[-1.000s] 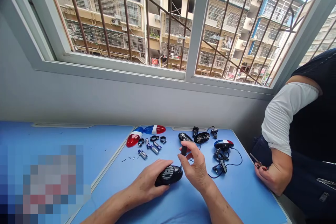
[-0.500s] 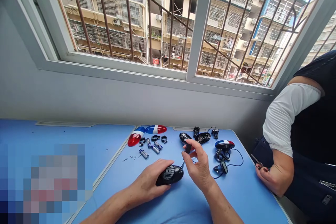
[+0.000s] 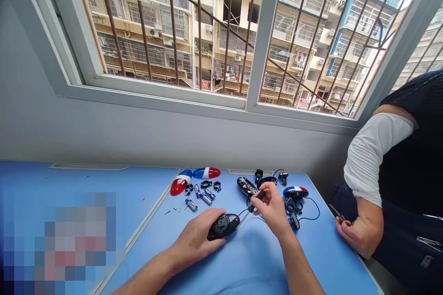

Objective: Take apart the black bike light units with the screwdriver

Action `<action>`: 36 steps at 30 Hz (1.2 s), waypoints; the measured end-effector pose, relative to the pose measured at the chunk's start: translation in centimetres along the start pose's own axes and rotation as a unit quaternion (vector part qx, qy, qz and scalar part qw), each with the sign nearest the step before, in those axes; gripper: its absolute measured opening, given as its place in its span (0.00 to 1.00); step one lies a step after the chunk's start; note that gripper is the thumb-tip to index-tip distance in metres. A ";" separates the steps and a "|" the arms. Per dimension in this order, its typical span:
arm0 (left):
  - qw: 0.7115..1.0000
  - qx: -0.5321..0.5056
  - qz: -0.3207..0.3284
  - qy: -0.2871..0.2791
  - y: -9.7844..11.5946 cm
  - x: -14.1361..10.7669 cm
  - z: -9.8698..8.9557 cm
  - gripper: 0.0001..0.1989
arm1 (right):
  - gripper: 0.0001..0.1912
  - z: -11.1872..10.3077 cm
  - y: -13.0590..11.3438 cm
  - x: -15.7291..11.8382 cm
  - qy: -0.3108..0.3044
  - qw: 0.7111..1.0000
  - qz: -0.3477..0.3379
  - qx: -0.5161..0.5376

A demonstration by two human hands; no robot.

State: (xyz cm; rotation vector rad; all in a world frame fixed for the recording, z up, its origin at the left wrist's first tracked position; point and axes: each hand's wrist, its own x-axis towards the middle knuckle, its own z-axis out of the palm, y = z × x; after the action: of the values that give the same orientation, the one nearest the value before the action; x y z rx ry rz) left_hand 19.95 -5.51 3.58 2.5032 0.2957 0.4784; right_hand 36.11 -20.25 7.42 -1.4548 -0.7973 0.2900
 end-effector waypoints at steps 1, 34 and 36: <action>1.000 0.005 -0.009 0.005 0.0 0.0 0.0 0.18 | 0.22 -0.4 0.3 -0.4 0.019 1.000 -0.013 -0.007; 0.994 0.066 0.054 0.070 -1.6 0.4 0.8 0.26 | 0.25 4.4 3.0 -2.5 -0.087 0.963 0.211 0.144; 0.990 0.106 0.063 0.074 -1.8 0.5 1.1 0.25 | 0.27 4.6 2.7 -2.1 -0.093 0.947 0.244 0.185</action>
State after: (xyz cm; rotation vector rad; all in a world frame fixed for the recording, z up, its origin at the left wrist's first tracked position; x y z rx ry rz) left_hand 20.64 -4.42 1.86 2.7090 0.2581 0.7191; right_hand 32.41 -17.70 3.88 -1.2584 -0.4829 0.9178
